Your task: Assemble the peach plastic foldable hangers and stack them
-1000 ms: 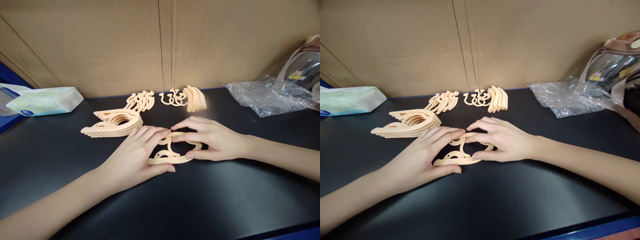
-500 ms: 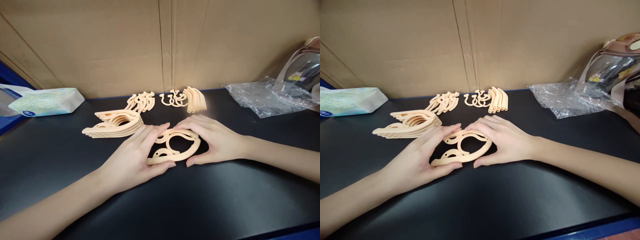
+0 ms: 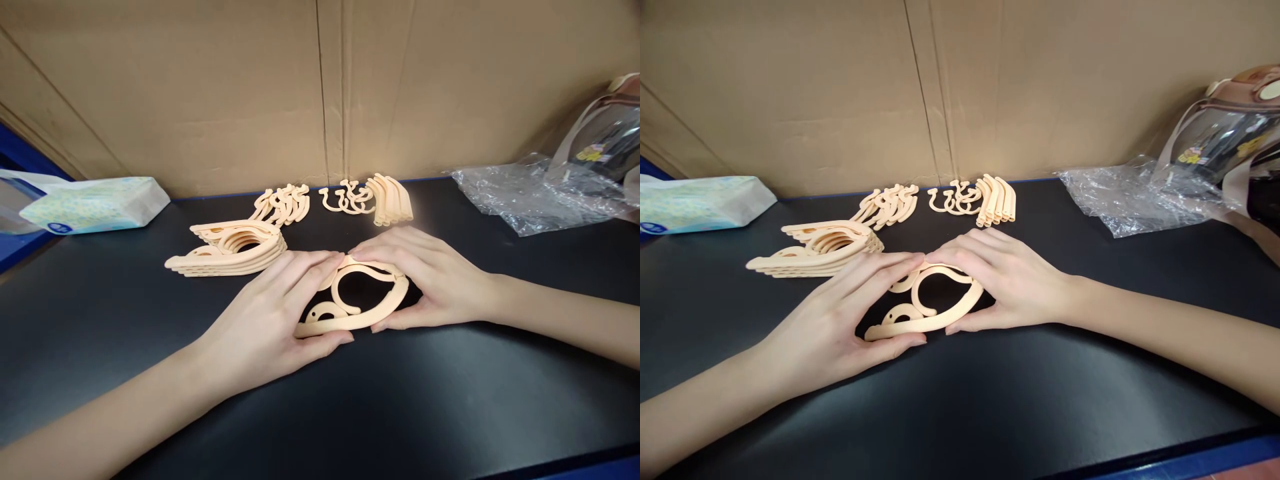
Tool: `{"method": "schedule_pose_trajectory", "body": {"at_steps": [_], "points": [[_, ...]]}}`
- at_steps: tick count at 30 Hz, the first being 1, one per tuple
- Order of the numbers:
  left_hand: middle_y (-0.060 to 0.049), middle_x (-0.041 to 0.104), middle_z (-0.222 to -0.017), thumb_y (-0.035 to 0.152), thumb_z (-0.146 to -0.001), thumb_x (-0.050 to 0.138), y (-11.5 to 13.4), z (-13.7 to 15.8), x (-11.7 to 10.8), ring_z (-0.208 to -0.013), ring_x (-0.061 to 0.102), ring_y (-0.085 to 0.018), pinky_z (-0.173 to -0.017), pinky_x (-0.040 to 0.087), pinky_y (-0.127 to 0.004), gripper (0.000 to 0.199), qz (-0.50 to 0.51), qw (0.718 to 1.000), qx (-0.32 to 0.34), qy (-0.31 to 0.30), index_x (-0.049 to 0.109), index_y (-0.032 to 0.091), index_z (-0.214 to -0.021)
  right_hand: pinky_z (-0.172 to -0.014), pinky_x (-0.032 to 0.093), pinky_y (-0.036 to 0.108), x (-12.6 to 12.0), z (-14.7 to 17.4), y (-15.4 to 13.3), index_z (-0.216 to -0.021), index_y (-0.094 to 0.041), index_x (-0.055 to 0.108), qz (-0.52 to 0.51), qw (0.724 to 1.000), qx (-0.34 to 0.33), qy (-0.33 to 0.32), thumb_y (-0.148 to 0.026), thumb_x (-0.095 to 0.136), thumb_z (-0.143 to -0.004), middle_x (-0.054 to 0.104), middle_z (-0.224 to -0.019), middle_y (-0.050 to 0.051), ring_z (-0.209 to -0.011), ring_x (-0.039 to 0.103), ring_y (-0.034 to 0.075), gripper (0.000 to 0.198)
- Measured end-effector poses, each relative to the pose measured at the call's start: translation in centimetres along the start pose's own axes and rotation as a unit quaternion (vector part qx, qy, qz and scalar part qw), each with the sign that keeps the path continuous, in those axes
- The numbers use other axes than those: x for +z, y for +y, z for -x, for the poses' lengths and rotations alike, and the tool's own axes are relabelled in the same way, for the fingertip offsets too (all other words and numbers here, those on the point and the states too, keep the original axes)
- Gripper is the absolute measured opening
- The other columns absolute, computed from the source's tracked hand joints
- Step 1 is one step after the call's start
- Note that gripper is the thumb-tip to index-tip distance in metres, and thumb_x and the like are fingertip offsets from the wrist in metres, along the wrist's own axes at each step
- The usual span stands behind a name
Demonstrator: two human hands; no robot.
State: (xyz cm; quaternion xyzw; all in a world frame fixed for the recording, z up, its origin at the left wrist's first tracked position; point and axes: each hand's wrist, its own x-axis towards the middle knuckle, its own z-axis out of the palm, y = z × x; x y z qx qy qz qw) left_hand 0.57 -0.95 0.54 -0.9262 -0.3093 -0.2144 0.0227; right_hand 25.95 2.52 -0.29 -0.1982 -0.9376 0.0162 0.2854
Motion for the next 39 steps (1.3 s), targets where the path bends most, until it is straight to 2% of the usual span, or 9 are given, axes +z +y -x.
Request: {"method": "schedule_pose_trajectory", "body": {"at_steps": [4, 6, 9, 12, 15, 18, 22, 32, 39], "points": [[-0.012, 0.055, -0.131, 0.034, -0.087, 0.062, 0.1, -0.2, -1.4, -0.12, 0.054, -0.027, -0.104, 0.044, -0.039, 0.059, -0.039, 0.999, -0.01, -0.003, 0.04, 0.015, -0.139, -0.099, 0.045, 0.046, -0.1, 0.1, 0.2, -0.141, -0.021, 0.037, -0.027, 0.999, 0.043, 0.004, -0.072, 0.064, -0.073, 0.059, -0.13, 0.013, -0.116, 0.057, 0.029, 0.089], [-0.011, 0.053, -0.134, 0.035, -0.086, 0.061, -0.4, -0.4, -3.0, -0.123, 0.051, -0.028, -0.106, 0.042, -0.041, 0.06, -0.054, 0.998, -0.025, -0.012, 0.04, 0.017, -0.14, -0.101, 0.045, 0.045, -0.1, 0.2, 0.4, -0.143, -0.019, 0.034, -0.057, 0.996, 0.062, 0.01, -0.073, 0.061, -0.075, 0.054, -0.137, 0.016, -0.122, 0.054, 0.03, 0.091], [-0.007, 0.057, -0.123, 0.041, -0.089, 0.057, -2.4, -0.6, -5.8, -0.108, 0.057, -0.025, -0.096, 0.049, -0.04, 0.056, -0.077, 0.994, -0.071, -0.011, 0.044, 0.021, -0.14, -0.098, 0.048, 0.042, -0.2, 0.2, 0.5, -0.142, -0.02, 0.036, -0.075, 0.994, 0.082, -0.003, -0.061, 0.053, -0.089, 0.055, -0.136, 0.014, -0.12, 0.056, 0.027, 0.069], [-0.004, 0.061, -0.12, 0.057, -0.088, 0.054, -5.4, -0.2, -8.1, -0.102, 0.06, -0.022, -0.095, 0.049, -0.041, 0.061, -0.086, 0.989, -0.121, -0.006, 0.049, 0.022, -0.137, -0.096, 0.05, 0.043, 0.0, 0.1, 0.4, -0.14, -0.021, 0.04, -0.041, 0.994, 0.101, -0.023, -0.047, 0.049, -0.096, 0.06, -0.13, 0.012, -0.115, 0.06, 0.025, 0.052], [0.0, 0.066, -0.121, 0.077, -0.074, 0.058, -8.4, 0.8, -9.2, -0.104, 0.063, -0.026, -0.095, 0.049, -0.048, 0.079, -0.067, 0.977, -0.201, -0.027, 0.051, 0.029, -0.136, -0.097, 0.05, 0.045, 0.2, 0.1, 0.5, -0.13, -0.02, 0.051, 0.001, 0.994, 0.099, -0.046, -0.041, 0.05, -0.097, 0.062, -0.126, 0.012, -0.113, 0.06, 0.026, 0.04], [0.0, 0.069, -0.118, 0.086, -0.063, 0.058, -10.2, 1.7, -9.6, -0.103, 0.065, -0.029, -0.094, 0.049, -0.054, 0.088, -0.05, 0.967, -0.245, -0.051, 0.057, 0.03, -0.13, -0.099, 0.048, 0.047, 0.4, 0.1, 0.6, -0.118, -0.021, 0.061, 0.02, 0.993, 0.091, -0.072, -0.038, 0.049, -0.097, 0.061, -0.128, 0.011, -0.114, 0.059, 0.025, 0.03], [0.0, 0.068, -0.12, 0.088, -0.066, 0.052, -10.4, 1.8, -9.7, -0.104, 0.064, -0.03, -0.096, 0.047, -0.055, 0.087, -0.07, 0.955, -0.278, -0.075, 0.057, 0.031, -0.132, -0.1, 0.048, 0.047, 0.4, 0.2, 0.7, -0.118, -0.02, 0.062, 0.028, 0.993, 0.09, -0.076, -0.038, 0.048, -0.097, 0.061, -0.128, 0.012, -0.114, 0.059, 0.025, 0.03], [0.004, 0.068, -0.117, 0.085, -0.072, 0.05, -10.8, 2.1, -9.3, -0.102, 0.064, -0.025, -0.094, 0.047, -0.042, 0.081, -0.082, 0.953, -0.269, -0.109, 0.053, 0.034, -0.135, -0.1, 0.048, 0.047, 0.4, 0.2, 0.7, -0.118, -0.019, 0.061, 0.03, 0.993, 0.088, -0.076, -0.038, 0.047, -0.098, 0.061, -0.128, 0.012, -0.114, 0.059, 0.025, 0.032], [0.001, 0.067, -0.118, 0.089, -0.066, 0.049, -10.8, 1.9, -9.3, -0.101, 0.063, -0.027, -0.094, 0.046, -0.043, 0.09, -0.085, 0.949, -0.282, -0.113, 0.055, 0.03, -0.133, -0.1, 0.048, 0.045, 0.4, 0.2, 0.8, -0.118, -0.015, 0.063, 0.034, 0.992, 0.087, -0.079, -0.037, 0.048, -0.098, 0.061, -0.128, 0.012, -0.114, 0.058, 0.025, 0.034]]}}
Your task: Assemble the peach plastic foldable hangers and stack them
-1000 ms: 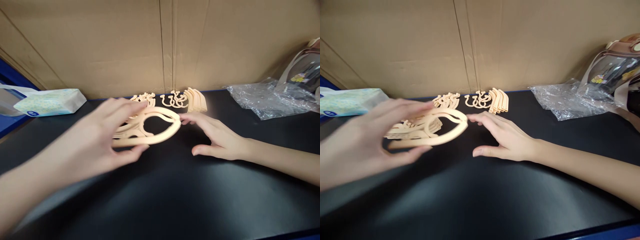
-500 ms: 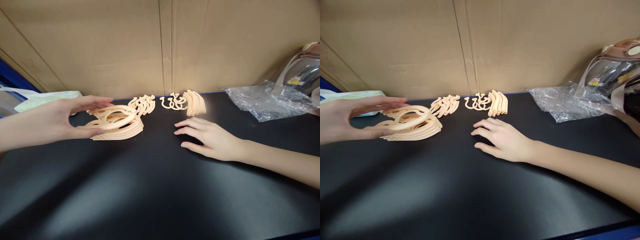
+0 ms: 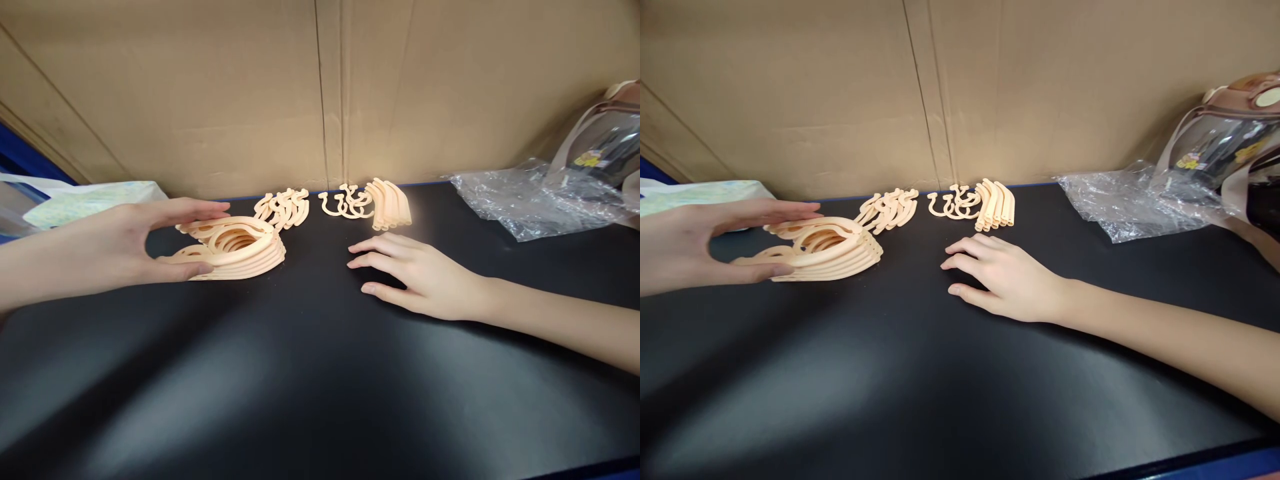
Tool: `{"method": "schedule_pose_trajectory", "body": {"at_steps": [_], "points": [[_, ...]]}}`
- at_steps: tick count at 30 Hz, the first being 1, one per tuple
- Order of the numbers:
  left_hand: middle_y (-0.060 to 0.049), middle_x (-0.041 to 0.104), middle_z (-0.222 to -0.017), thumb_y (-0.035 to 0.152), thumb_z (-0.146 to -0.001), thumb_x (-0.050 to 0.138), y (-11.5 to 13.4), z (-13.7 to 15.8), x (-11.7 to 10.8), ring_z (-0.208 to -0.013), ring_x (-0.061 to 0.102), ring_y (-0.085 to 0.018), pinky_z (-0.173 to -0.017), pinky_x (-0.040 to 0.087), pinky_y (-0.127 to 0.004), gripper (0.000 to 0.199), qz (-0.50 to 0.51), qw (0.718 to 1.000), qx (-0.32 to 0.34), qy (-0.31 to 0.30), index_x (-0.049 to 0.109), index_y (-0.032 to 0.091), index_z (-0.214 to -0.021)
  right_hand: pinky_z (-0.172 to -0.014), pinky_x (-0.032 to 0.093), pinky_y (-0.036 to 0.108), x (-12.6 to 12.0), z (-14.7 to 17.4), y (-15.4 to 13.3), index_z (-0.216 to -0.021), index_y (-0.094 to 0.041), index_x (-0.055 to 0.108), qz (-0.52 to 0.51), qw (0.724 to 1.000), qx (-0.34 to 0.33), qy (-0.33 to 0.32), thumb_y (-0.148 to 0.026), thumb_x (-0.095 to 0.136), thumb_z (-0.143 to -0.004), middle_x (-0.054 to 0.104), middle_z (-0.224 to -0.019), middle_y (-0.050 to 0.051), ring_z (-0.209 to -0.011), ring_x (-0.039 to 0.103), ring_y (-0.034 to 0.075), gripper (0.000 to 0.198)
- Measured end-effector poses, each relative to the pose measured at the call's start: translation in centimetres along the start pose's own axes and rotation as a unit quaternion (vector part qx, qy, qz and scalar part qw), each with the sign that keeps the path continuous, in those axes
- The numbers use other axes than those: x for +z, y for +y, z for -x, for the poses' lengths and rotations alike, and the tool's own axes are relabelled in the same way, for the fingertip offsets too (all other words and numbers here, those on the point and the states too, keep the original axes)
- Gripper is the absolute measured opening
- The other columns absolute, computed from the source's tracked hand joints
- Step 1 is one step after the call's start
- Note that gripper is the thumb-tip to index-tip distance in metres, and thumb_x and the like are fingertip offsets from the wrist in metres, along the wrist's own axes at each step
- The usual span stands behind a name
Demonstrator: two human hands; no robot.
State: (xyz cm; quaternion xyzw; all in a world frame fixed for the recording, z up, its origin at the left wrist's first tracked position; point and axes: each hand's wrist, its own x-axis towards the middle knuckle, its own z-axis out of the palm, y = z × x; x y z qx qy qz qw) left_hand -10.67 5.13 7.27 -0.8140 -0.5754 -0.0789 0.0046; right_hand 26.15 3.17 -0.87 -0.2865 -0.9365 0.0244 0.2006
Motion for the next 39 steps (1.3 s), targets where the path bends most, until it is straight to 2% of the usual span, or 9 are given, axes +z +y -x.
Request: {"method": "schedule_pose_trajectory", "body": {"at_steps": [2, 5, 9, 17, 23, 31, 39], "points": [[0.001, 0.066, -0.121, 0.093, -0.061, 0.048, -0.16, -0.07, -0.07, -0.102, 0.062, -0.028, -0.093, 0.046, -0.043, 0.096, -0.007, 1.0, -0.003, -0.013, 0.053, 0.032, -0.135, -0.1, 0.048, 0.044, 0.01, 0.01, 0.01, -0.118, -0.015, 0.063, 0.003, 1.0, -0.002, 0.002, -0.038, 0.048, -0.098, 0.061, -0.128, 0.012, -0.113, 0.058, 0.025, 0.034], [0.001, 0.063, -0.125, 0.091, -0.063, 0.047, -0.35, -0.12, -0.06, -0.106, 0.061, -0.028, -0.093, 0.046, -0.042, 0.094, -0.014, 0.999, 0.011, -0.036, 0.049, 0.033, -0.137, -0.1, 0.047, 0.044, 0.0, 0.0, -0.01, -0.118, -0.015, 0.063, 0.004, 1.0, -0.001, 0.001, -0.038, 0.048, -0.098, 0.061, -0.128, 0.012, -0.113, 0.058, 0.024, 0.033], [0.001, 0.066, -0.12, 0.088, -0.066, 0.048, -0.15, -0.08, 0.25, -0.105, 0.062, -0.027, -0.093, 0.047, -0.043, 0.09, -0.001, 0.999, 0.015, -0.029, 0.05, 0.033, -0.137, -0.101, 0.047, 0.043, -0.04, -0.01, -0.04, -0.118, -0.015, 0.063, 0.006, 1.0, 0.0, 0.001, -0.038, 0.047, -0.098, 0.061, -0.128, 0.012, -0.113, 0.058, 0.024, 0.034], [0.0, 0.07, -0.113, 0.093, -0.061, 0.047, 0.25, -0.1, 0.67, -0.097, 0.065, -0.026, -0.089, 0.05, -0.047, 0.095, 0.018, 0.999, 0.028, 0.011, 0.056, 0.029, -0.132, -0.101, 0.047, 0.042, 0.01, 0.01, -0.01, -0.118, -0.015, 0.063, 0.008, 1.0, -0.001, -0.001, -0.038, 0.047, -0.098, 0.061, -0.128, 0.012, -0.113, 0.058, 0.024, 0.035], [-0.001, 0.07, -0.117, 0.093, -0.059, 0.047, 0.14, -0.09, 0.76, -0.098, 0.065, -0.026, -0.091, 0.05, -0.049, 0.098, 0.018, 1.0, 0.022, 0.013, 0.057, 0.028, -0.132, -0.102, 0.047, 0.044, -0.02, 0.02, -0.01, -0.118, -0.015, 0.063, 0.008, 1.0, -0.001, 0.0, -0.037, 0.047, -0.098, 0.061, -0.128, 0.012, -0.114, 0.057, 0.024, 0.034], [0.0, 0.067, -0.123, 0.092, -0.06, 0.048, 0.3, -0.26, 0.63, -0.102, 0.063, -0.027, -0.094, 0.047, -0.046, 0.098, 0.014, 1.0, -0.007, -0.022, 0.053, 0.03, -0.135, -0.101, 0.047, 0.043, 0.05, 0.06, 0.05, -0.118, -0.015, 0.063, 0.009, 1.0, -0.004, 0.005, -0.037, 0.048, -0.098, 0.061, -0.127, 0.012, -0.113, 0.058, 0.024, 0.034], [0.003, 0.063, -0.125, 0.075, -0.065, 0.056, 0.53, -0.18, 0.23, -0.099, 0.063, -0.026, -0.09, 0.046, -0.037, 0.087, -0.006, 0.995, -0.057, -0.078, 0.044, 0.034, -0.141, -0.101, 0.047, 0.043, 0.05, 0.05, 0.09, -0.118, -0.014, 0.064, 0.007, 1.0, -0.004, 0.005, -0.037, 0.048, -0.098, 0.061, -0.127, 0.012, -0.113, 0.058, 0.025, 0.035]]}}
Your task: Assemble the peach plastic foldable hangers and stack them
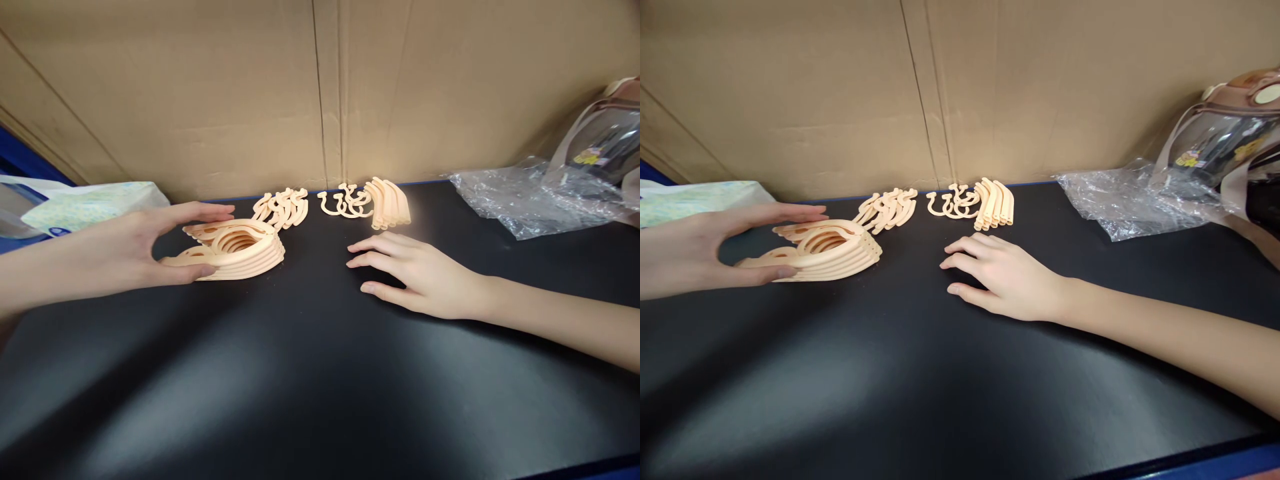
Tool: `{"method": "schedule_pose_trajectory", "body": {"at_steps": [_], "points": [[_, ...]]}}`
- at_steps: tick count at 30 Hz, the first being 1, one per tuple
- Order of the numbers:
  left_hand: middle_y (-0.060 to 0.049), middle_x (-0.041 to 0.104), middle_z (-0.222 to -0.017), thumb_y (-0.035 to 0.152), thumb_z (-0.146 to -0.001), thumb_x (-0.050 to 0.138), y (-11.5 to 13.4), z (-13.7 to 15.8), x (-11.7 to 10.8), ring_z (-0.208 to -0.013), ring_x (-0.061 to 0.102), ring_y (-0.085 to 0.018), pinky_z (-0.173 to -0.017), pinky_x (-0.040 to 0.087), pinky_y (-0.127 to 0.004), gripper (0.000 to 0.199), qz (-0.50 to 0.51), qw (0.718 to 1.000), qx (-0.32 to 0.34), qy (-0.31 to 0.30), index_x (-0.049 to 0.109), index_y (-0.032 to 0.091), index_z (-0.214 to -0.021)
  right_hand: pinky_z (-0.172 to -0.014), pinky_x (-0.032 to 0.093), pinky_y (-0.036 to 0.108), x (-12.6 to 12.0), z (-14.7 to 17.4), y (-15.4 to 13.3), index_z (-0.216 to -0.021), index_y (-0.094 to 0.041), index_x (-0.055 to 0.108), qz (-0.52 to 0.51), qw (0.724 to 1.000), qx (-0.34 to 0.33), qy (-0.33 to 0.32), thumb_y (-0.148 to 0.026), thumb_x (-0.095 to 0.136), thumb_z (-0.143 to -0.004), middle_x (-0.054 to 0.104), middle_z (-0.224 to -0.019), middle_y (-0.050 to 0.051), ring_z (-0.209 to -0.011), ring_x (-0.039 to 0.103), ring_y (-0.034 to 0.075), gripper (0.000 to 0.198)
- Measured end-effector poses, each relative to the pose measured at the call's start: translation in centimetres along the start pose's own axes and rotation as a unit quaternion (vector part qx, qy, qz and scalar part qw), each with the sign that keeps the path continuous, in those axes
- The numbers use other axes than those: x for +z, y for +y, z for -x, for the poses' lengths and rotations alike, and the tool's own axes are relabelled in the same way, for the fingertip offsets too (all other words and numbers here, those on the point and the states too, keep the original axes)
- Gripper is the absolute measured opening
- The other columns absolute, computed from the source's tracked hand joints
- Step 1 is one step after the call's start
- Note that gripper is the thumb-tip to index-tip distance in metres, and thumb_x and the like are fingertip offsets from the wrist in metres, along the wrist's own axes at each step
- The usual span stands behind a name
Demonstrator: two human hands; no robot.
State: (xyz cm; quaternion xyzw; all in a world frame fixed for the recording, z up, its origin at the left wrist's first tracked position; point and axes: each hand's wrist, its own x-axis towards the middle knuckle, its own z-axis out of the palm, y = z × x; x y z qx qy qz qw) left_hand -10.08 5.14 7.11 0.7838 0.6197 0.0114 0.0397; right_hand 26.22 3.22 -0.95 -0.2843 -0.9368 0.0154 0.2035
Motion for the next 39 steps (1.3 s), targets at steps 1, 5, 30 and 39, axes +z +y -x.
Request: {"method": "schedule_pose_trajectory", "body": {"at_steps": [1, 5, 30, 39], "points": [[0.002, 0.063, -0.125, 0.075, -0.065, 0.057, 0.0, 0.0, 0.0, -0.098, 0.063, -0.026, -0.089, 0.046, -0.036, 0.088, -0.003, 1.0, 0.002, -0.002, 0.043, 0.034, -0.142, -0.101, 0.047, 0.043, 0.0, 0.0, 0.0, -0.118, -0.014, 0.064, 0.0, 1.0, 0.0, 0.001, -0.037, 0.048, -0.098, 0.061, -0.127, 0.012, -0.113, 0.058, 0.025, 0.035], [0.002, 0.058, -0.132, 0.075, -0.066, 0.056, 0.1, 0.0, -0.1, -0.106, 0.059, -0.028, -0.091, 0.046, -0.038, 0.088, 0.008, 0.999, 0.045, 0.029, 0.039, 0.036, -0.143, -0.101, 0.047, 0.044, 0.0, 0.0, 0.0, -0.117, -0.014, 0.063, 0.0, 1.0, 0.0, 0.0, -0.037, 0.048, -0.098, 0.061, -0.127, 0.012, -0.113, 0.058, 0.025, 0.034], [-0.015, 0.026, -0.159, 0.044, -0.1, 0.028, 13.8, 1.2, 8.4, -0.148, 0.023, -0.027, -0.119, 0.026, -0.05, 0.063, 0.025, 0.978, 0.206, 0.026, 0.03, 0.005, -0.149, -0.11, 0.041, 0.051, -0.4, 0.5, -0.1, -0.14, -0.006, 0.049, 0.055, 0.997, 0.03, -0.048, -0.042, 0.037, -0.101, 0.045, -0.148, 0.017, -0.136, 0.045, 0.03, 0.055], [-0.014, 0.029, -0.158, 0.048, -0.1, 0.03, 13.0, 1.2, 8.2, -0.147, 0.023, -0.026, -0.119, 0.026, -0.048, 0.063, 0.043, 0.974, 0.222, 0.022, 0.034, 0.008, -0.149, -0.109, 0.042, 0.051, -0.4, 0.3, -0.2, -0.139, -0.007, 0.051, 0.056, 0.997, 0.023, -0.04, -0.041, 0.039, -0.1, 0.047, -0.146, 0.017, -0.134, 0.047, 0.03, 0.052]]}}
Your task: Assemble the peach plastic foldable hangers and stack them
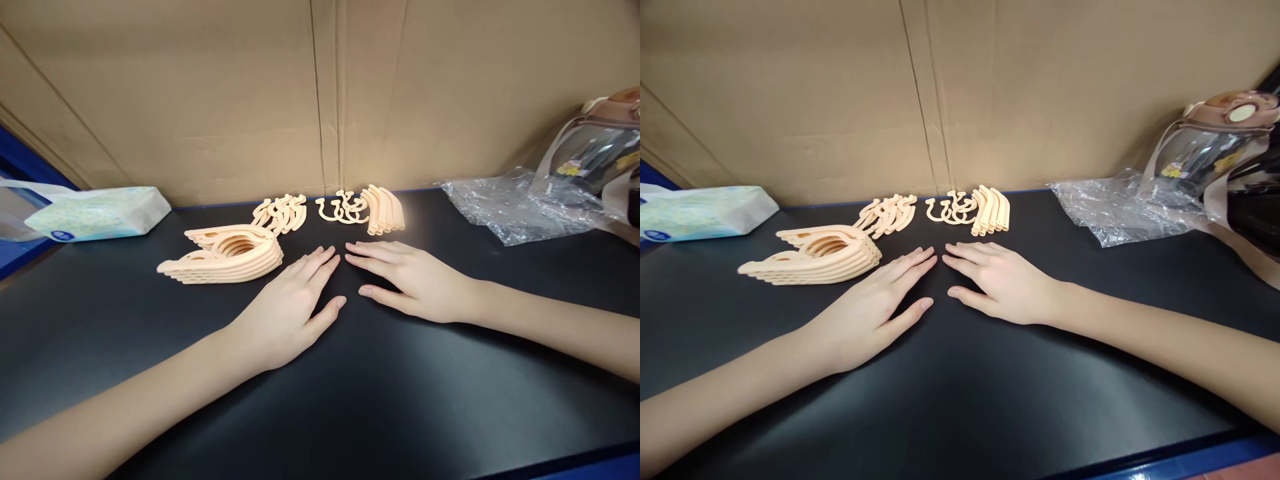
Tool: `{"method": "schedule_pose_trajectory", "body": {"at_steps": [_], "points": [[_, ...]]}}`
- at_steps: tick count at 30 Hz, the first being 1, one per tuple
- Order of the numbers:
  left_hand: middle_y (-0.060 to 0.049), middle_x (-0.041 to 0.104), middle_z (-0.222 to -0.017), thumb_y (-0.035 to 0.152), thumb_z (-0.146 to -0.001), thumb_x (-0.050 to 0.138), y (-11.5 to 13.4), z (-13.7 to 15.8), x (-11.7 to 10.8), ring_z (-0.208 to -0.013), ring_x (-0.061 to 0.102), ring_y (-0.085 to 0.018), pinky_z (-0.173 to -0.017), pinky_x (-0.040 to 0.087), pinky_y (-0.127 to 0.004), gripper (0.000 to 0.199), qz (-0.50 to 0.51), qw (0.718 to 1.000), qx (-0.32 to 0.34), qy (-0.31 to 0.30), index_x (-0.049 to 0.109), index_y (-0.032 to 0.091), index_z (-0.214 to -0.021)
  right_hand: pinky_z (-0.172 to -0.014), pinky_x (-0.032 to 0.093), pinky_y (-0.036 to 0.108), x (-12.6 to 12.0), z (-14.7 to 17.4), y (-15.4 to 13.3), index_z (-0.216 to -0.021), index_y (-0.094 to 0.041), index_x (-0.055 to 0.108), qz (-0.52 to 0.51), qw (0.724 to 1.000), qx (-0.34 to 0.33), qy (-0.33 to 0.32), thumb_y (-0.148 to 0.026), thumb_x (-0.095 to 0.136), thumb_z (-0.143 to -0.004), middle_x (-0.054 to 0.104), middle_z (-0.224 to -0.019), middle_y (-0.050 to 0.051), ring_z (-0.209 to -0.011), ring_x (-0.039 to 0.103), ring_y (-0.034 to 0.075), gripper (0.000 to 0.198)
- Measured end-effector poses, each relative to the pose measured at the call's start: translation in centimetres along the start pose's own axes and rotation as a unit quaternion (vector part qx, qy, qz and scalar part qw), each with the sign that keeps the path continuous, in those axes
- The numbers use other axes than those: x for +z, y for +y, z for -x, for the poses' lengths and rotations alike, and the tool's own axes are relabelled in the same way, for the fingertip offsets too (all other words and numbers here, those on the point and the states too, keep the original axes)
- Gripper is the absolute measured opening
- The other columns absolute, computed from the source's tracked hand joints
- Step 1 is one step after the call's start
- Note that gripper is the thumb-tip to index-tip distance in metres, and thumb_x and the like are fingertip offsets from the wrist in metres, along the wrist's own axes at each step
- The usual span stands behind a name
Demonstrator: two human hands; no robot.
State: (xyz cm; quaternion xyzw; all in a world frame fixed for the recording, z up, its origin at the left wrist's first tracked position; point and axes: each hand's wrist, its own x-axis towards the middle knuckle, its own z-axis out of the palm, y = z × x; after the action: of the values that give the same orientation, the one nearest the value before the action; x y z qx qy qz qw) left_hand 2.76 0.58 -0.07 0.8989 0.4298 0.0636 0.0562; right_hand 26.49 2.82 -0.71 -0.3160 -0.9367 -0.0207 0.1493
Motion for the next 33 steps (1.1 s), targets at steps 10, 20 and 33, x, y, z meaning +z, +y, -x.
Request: {"method": "schedule_pose_trajectory", "body": {"at_steps": [10, 20, 33], "points": [[-0.011, 0.03, -0.158, 0.047, -0.1, 0.032, -0.67, 0.07, -0.03, -0.147, 0.025, -0.025, -0.12, 0.027, -0.047, 0.061, 0.019, 1.0, 0.011, 0.009, 0.034, 0.011, -0.149, -0.11, 0.041, 0.052, 0.05, -0.06, -0.04, -0.138, -0.008, 0.051, -0.013, 1.0, 0.004, 0.003, -0.04, 0.042, -0.1, 0.048, -0.146, 0.018, -0.134, 0.047, 0.03, 0.051], [-0.012, 0.036, -0.155, 0.046, -0.1, 0.033, -0.7, 0.23, 0.12, -0.146, 0.028, -0.026, -0.119, 0.029, -0.047, 0.057, 0.018, 0.999, 0.025, 0.028, 0.038, 0.014, -0.147, -0.109, 0.042, 0.052, 0.1, -0.1, -0.09, -0.138, -0.011, 0.052, -0.022, 1.0, 0.009, 0.008, -0.04, 0.043, -0.099, 0.049, -0.146, 0.016, -0.133, 0.048, 0.029, 0.049], [-0.013, 0.034, -0.156, 0.047, -0.101, 0.031, -0.69, 0.2, 0.15, -0.146, 0.027, -0.026, -0.119, 0.029, -0.048, 0.06, 0.002, 0.999, 0.026, 0.021, 0.036, 0.01, -0.148, -0.108, 0.043, 0.051, -0.1, -0.21, -0.14, -0.138, -0.007, 0.051, 0.006, 1.0, 0.0, -0.006, -0.04, 0.039, -0.1, 0.049, -0.145, 0.017, -0.132, 0.049, 0.03, 0.052]]}}
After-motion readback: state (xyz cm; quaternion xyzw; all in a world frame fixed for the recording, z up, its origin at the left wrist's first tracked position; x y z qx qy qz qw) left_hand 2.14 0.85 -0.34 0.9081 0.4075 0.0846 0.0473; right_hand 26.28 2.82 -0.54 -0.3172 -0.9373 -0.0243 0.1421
